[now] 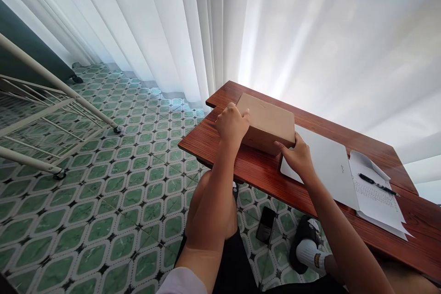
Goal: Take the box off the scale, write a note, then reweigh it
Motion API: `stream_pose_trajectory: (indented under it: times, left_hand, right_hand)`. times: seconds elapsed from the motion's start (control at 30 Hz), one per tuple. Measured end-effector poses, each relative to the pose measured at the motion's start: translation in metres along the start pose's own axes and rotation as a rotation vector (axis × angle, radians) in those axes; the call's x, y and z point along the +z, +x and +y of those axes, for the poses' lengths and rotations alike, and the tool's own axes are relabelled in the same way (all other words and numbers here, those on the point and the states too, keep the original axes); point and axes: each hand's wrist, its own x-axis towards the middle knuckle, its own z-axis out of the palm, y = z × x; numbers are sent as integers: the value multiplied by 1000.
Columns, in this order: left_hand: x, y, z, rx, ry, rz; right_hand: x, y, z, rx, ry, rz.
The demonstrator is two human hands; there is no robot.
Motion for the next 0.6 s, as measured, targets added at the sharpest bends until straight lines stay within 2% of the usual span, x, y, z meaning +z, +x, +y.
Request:
stream_pose_trajectory:
  times: [0.2, 0.6]
  left_hand:
    - [-2, 0, 0, -24, 36, -55]
    - [2, 2, -2, -24, 91, -82]
  right_hand:
    - [2, 0, -3, -1, -29, -13]
    - [5, 1, -3, -20, -53, -16]
